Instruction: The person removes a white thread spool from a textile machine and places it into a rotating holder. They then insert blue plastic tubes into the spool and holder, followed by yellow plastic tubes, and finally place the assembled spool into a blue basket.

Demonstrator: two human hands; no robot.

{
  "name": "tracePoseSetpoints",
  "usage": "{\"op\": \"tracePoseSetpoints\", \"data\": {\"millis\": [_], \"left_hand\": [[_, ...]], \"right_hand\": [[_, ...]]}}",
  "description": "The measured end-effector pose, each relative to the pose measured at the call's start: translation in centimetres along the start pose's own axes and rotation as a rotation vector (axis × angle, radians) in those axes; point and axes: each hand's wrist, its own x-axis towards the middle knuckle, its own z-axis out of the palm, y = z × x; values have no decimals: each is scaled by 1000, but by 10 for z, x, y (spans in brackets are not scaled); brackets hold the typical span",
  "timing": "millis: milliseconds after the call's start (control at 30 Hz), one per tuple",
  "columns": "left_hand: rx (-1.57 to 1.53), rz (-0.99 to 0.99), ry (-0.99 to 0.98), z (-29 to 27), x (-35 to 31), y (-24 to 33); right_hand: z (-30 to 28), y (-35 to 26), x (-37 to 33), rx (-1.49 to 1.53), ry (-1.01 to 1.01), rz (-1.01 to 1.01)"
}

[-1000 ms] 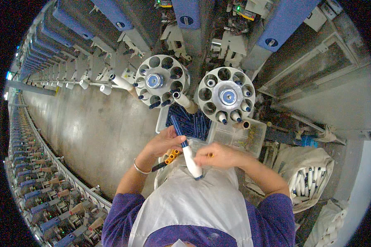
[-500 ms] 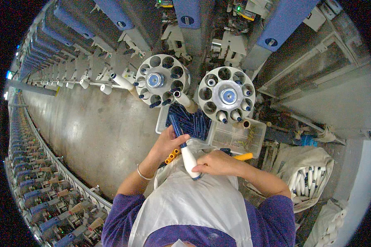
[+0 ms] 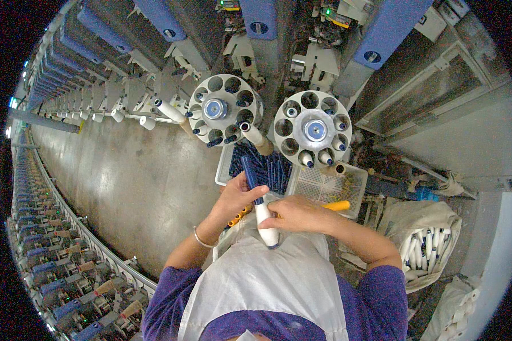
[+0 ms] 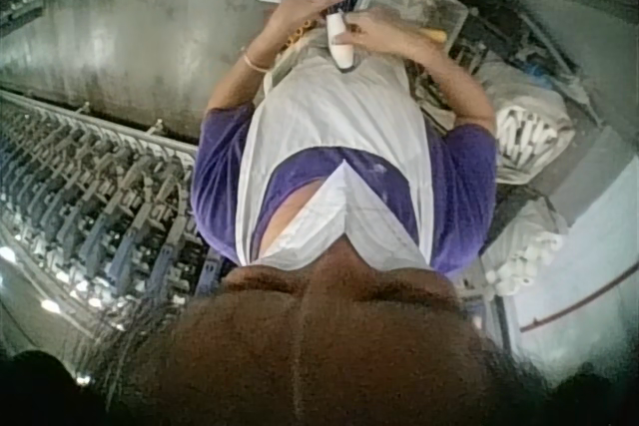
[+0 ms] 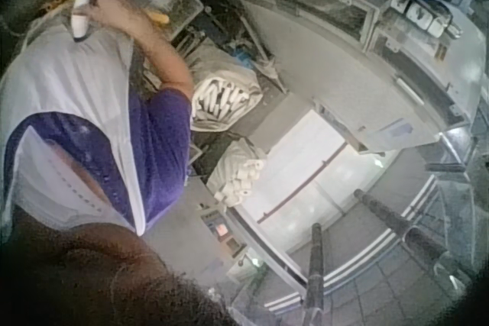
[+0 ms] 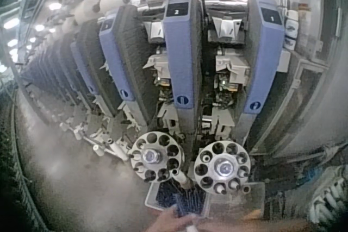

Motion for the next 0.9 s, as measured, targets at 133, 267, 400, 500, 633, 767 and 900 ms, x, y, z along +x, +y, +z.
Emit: {"op": "tracePoseSetpoints", "data": {"millis": [133,267,400,500,633,767,900], "left_hand": [[47,17,49,-2,-6,-8],[55,23,121,-3,-9,-14],[161,70,153,2,-8,-16],[141,-43,135,1,-8,-12],[35,-6,80,-2,-12,-5],[48,-24,51,-1,-12,-1],[242,-32,48,-6,-11,5]], "right_hand": [[13,-2,5,82,84,-146],[18,-16,1,100,51,-173],[2,-24,-5,433,279,-223],[-15,-16,-12,546,366,-133],[-11,-8,-8,195,276,-7],[6,-9,5,60,161,19],[11,-6,17,80,92,-12]]}}
